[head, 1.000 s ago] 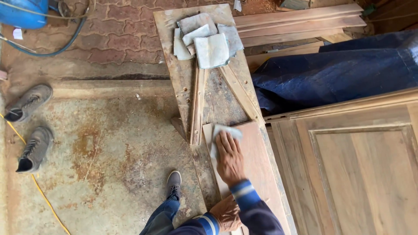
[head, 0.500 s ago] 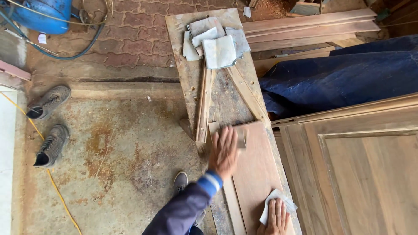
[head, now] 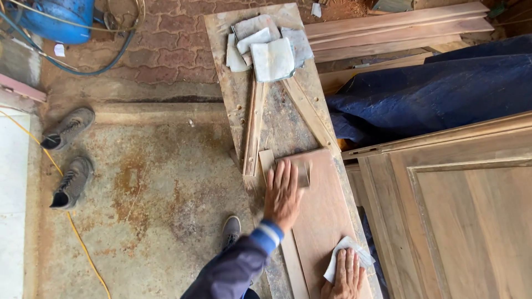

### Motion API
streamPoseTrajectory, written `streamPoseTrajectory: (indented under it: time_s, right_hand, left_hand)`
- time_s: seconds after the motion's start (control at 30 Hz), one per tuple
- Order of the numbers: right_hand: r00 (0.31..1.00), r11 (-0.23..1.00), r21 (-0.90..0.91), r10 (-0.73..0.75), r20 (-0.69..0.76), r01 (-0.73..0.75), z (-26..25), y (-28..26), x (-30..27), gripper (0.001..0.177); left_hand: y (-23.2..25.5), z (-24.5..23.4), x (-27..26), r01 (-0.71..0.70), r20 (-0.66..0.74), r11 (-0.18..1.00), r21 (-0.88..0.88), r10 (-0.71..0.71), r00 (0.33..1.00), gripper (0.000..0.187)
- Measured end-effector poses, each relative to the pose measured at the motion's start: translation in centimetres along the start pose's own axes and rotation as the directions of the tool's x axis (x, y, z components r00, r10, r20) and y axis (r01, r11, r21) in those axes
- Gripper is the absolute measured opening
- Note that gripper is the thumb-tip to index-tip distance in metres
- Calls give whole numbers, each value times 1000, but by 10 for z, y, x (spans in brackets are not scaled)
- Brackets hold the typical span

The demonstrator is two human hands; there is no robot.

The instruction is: The recorder is sanding a long wood plank using both a manual sanding block/sandpaper and an electric orbital sander.

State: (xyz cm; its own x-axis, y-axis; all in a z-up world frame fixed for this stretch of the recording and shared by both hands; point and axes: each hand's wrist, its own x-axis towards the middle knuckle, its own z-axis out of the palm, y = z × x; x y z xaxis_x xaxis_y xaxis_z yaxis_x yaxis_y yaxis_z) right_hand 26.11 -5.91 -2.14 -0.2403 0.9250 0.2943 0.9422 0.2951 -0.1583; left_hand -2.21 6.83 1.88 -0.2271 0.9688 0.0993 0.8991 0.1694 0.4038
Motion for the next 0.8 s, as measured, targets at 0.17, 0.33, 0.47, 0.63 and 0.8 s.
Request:
streamPoseTrajectory:
  time_s: [0.17,0.33,0.47,0.63,0.8]
  right_hand:
    - [992,998,19,-55,-115,57,19,7,1,66]
    - [998,999,18,-40,-50,41,-5,-7,5,66]
    - [990,997,57,-47,-130,55,7,-12,11,65]
    - [1000,1000,18,-22,-16,23,-10,-12,9,69]
    - [998,999,47,12,-60,-10,-1,-19,11,66]
  left_hand:
    - [1,19,-45,-99,-55,978,-186,90,994,70]
    - [0,-7,-4,43,-18,986,-162,-47,999,69]
    - [-5,2,-42,-52,76,972,-228,71,995,77]
    - [-20,8,12,32,13,992,-125,-30,999,71]
    - [-3,-2,-51,-63,38,990,-126,68,997,72]
